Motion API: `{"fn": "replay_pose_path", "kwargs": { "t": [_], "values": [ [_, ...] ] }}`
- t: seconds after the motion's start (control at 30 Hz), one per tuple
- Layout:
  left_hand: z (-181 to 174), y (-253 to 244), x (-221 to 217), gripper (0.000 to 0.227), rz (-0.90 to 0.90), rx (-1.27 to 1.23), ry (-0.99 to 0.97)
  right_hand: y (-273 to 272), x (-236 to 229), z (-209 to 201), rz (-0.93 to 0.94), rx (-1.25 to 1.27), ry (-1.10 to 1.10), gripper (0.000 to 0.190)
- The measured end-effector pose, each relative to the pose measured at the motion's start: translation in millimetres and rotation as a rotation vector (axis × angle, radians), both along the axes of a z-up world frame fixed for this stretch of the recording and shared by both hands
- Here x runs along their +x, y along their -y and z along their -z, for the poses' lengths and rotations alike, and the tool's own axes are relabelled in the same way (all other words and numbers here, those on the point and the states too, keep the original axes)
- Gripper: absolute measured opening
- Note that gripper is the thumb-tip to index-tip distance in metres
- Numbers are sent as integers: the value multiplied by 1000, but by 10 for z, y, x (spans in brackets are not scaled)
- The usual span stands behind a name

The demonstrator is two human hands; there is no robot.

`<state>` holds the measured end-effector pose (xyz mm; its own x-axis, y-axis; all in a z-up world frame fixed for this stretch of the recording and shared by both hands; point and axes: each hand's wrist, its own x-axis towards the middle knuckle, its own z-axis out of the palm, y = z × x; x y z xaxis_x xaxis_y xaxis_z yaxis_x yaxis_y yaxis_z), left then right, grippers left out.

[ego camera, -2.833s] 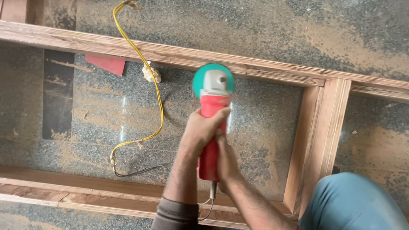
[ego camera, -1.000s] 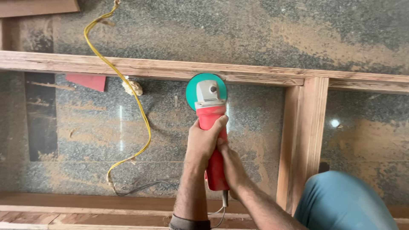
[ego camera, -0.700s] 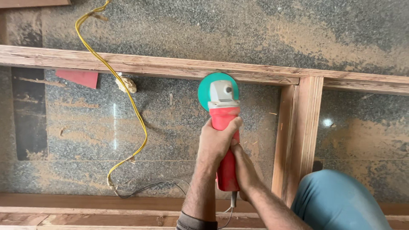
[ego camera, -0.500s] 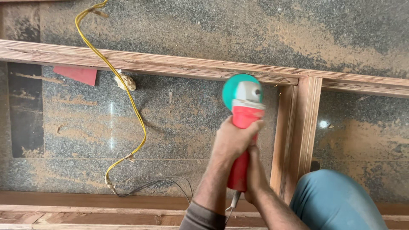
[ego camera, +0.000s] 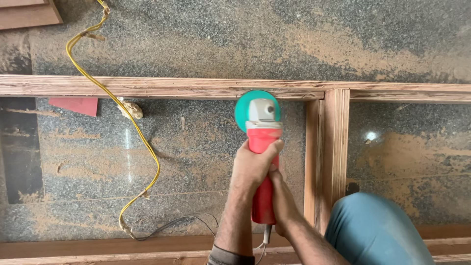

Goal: The person uses a red angle grinder with a green sanding disc to sand the surface of a wooden frame lying on a tiled floor. The person moves the tool along the frame's edges and corners, generating wood dust.

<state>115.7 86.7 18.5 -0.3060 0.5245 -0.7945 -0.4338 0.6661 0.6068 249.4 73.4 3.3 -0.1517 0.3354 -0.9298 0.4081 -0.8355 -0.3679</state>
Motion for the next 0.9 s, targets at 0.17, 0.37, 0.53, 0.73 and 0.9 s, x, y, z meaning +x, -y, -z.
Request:
{"fn": "replay_pose_path", "kwargs": {
  "t": [0.17, 0.37, 0.53, 0.73, 0.9],
  "values": [
    [-62, -184, 207, 65, 140, 86, -35, -48, 103, -74, 205, 47, 51, 87],
    [-90, -262, 229, 65, 177, 97, -45, -114, 106, -78, 260, 73, 78, 87],
    [-25, 16, -28, 64, 26, 109, -76, 57, -121, -31, 98, 34, 19, 91],
    [94, 301, -316, 61, -45, -19, -43, 252, -402, -12, -57, 2, -109, 91],
    [160, 352, -182, 60, -99, 76, -78, 323, -266, 81, 22, 29, -111, 84]
  ]
}}
